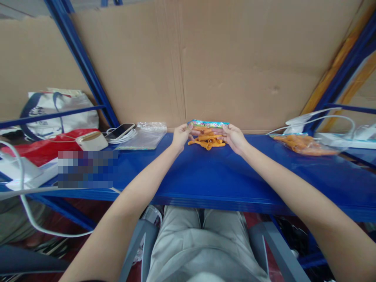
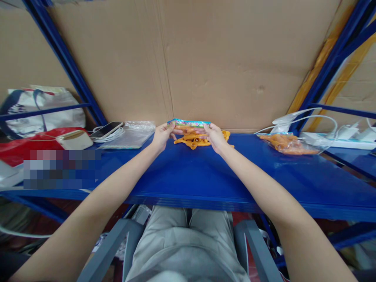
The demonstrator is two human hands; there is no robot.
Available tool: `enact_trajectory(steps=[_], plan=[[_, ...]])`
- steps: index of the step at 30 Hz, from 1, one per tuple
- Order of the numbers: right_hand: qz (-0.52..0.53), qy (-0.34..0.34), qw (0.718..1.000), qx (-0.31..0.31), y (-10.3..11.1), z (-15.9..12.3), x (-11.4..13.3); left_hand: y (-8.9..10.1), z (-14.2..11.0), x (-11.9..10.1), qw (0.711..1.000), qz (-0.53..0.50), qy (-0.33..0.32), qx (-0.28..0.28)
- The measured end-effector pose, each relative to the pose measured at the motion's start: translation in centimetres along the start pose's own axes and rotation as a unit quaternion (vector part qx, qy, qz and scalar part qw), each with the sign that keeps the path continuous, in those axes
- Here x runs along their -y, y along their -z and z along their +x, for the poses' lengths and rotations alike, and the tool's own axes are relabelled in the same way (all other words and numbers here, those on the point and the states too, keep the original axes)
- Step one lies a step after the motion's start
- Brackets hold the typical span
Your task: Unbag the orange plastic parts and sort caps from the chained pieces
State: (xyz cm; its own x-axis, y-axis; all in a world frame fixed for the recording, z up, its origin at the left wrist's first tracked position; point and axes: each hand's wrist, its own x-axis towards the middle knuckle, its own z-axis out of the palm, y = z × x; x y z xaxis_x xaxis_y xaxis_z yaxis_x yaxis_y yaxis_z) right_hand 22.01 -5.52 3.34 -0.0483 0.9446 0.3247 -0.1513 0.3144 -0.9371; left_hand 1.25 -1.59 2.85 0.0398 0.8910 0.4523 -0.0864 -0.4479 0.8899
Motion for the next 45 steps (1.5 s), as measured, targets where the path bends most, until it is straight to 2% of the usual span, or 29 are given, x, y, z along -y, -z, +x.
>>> enact_trajectory(steps=[6, 12, 17, 23, 28, 31, 35, 38, 41, 45], plan=[[-0.028, 0.040, 0.999, 0.023, -0.2, 0.0, -0.5, 0.3, 0.6, 0.4, 0.999, -0.026, -0.011, -0.031], [-0.077, 0.079, 0.994, -0.020, 0.3, 0.7, -1.1, 0.5, 1.2, 1.3, 0.998, -0.029, -0.061, -0.014], [-0.083, 0.048, 0.995, -0.007, 0.9, 0.8, -1.3, 1.0, 0.6, 1.1, 0.999, 0.002, -0.010, 0.047], [-0.070, 0.025, 0.997, -0.022, 0.9, 0.4, -0.8, 1.2, -0.1, 1.0, 0.995, 0.052, 0.059, 0.060], [-0.046, 0.014, 0.999, -0.022, 0.8, 0.2, -0.2, 1.2, -0.2, 0.7, 0.992, 0.081, 0.049, 0.080], [-0.034, 0.020, 0.999, -0.020, 0.7, 0.2, -0.3, 1.1, -0.1, 0.3, 0.993, 0.079, 0.045, 0.069], [-0.036, 0.032, 0.999, 0.002, 0.8, 0.1, -0.6, 0.8, -0.1, 0.0, 0.995, 0.059, 0.051, 0.055], [-0.050, 0.010, 0.998, 0.021, 0.8, 0.1, -0.9, 0.5, -0.3, -0.3, 0.995, 0.047, 0.060, 0.060], [-0.064, -0.028, 0.997, 0.016, 0.7, 0.1, -1.1, 0.4, -0.5, -0.4, 0.994, 0.029, 0.076, 0.070], [-0.067, -0.017, 0.998, -0.002, 0.7, 0.2, -1.2, 0.6, -0.5, -0.4, 0.994, 0.002, 0.076, 0.083]])
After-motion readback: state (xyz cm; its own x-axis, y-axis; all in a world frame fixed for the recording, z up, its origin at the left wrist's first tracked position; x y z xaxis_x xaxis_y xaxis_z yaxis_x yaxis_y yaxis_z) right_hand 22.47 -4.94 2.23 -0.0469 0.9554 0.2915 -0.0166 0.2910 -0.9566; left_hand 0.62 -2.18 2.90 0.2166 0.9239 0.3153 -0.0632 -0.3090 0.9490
